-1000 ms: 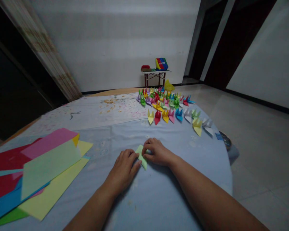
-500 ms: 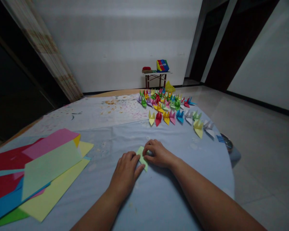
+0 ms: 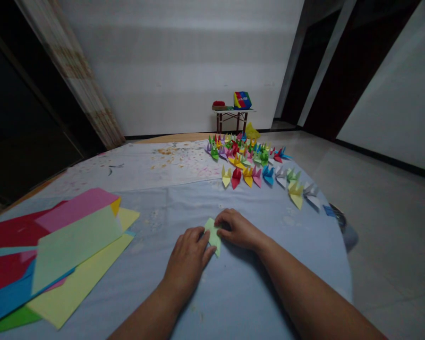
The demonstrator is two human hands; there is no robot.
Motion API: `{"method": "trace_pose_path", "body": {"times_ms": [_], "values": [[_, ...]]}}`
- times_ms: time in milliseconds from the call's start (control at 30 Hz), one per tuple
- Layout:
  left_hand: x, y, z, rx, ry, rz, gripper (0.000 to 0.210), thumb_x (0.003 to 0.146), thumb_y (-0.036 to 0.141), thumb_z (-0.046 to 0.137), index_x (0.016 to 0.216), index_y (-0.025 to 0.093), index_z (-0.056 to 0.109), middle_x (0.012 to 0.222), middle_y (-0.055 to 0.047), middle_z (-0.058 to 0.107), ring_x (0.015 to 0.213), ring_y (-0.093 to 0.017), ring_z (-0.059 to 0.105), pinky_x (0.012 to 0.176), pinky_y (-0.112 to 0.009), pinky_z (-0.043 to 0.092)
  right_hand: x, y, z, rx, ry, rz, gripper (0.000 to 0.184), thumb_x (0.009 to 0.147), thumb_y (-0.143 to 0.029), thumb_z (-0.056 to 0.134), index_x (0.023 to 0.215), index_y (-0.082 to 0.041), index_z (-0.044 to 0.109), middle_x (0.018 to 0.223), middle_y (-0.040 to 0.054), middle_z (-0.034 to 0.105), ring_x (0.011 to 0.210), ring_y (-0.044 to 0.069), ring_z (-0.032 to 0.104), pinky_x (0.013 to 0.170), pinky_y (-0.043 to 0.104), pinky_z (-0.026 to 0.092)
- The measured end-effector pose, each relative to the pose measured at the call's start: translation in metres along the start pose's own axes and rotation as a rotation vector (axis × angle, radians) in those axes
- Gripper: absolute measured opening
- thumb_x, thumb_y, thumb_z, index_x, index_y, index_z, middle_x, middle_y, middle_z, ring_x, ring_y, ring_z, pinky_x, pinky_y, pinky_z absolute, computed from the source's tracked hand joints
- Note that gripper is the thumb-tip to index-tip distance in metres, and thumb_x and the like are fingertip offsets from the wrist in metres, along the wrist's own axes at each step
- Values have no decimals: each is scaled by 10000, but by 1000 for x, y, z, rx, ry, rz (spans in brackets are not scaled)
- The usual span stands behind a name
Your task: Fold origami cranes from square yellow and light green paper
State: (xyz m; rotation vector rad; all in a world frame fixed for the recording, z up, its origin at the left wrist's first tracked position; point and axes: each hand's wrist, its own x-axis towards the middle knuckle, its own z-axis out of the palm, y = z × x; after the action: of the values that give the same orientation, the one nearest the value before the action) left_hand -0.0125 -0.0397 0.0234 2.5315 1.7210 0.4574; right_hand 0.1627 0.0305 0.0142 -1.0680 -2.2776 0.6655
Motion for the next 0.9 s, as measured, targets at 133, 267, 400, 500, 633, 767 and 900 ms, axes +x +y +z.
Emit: {"method": "trace_pose_path", "body": {"times_ms": [133, 267, 400, 500, 633, 767, 900], "values": [[0, 2, -2, 30, -24, -3, 328, 840, 325, 483, 1139, 203, 541, 1142, -87, 555, 1060, -226, 485, 903, -394, 398, 0, -1, 0, -2, -4, 15, 185, 699, -144, 607, 881, -171, 584, 881, 39, 572, 854, 164, 483, 788, 298, 372], [0, 4, -4, 54, -52, -7, 331, 847, 331, 469, 1145, 205, 539, 1138, -80, 565, 1061, -223, 488, 898, -384, 401, 0, 0, 0, -1, -6, 17, 172, 703, -141, 617, 869, -175, 586, 882, 38, 572, 869, 165, 483, 806, 305, 364], [0, 8, -5, 100, -97, -31, 349, 856, 319, 453, 1171, 187, 523, 1158, -90, 565, 1076, -230, 484, 909, -388, 392, 0, -1, 1, -12, 0, 23, 152, 708, -146, 620, 857, -174, 600, 882, 42, 571, 878, 170, 486, 810, 311, 364], [1, 11, -8, 135, -120, -41, 347, 864, 311, 434, 1173, 182, 524, 1176, -93, 564, 1082, -236, 484, 904, -392, 392, 0, -2, 2, -23, 12, 12, 175, 719, -160, 621, 892, -190, 618, 903, 44, 571, 894, 174, 486, 819, 317, 362], [2, 16, -12, 177, -139, -46, 342, 869, 299, 416, 1167, 179, 531, 1187, -91, 568, 1077, -244, 494, 887, -407, 401, 0, -1, 5, -27, 16, -21, 224, 743, -166, 615, 944, -258, 647, 927, 32, 571, 903, 168, 486, 825, 315, 358], [0, 22, -12, 224, -179, -59, 375, 863, 280, 420, 1201, 143, 507, 1228, -113, 546, 1105, -256, 488, 887, -419, 406, 0, -1, 5, -69, 7, -69, 195, 759, -176, 609, 897, -291, 686, 907, 31, 570, 874, 159, 493, 796, 300, 365], [-6, 26, -6, 248, -196, -82, 455, 863, 336, 407, 1248, 99, 460, 1314, -146, 456, 1204, -261, 411, 970, -428, 345, 1, -2, 6, -99, 11, -85, 163, 776, -224, 601, 887, -292, 699, 888, 39, 574, 845, 155, 501, 764, 291, 376]]}}
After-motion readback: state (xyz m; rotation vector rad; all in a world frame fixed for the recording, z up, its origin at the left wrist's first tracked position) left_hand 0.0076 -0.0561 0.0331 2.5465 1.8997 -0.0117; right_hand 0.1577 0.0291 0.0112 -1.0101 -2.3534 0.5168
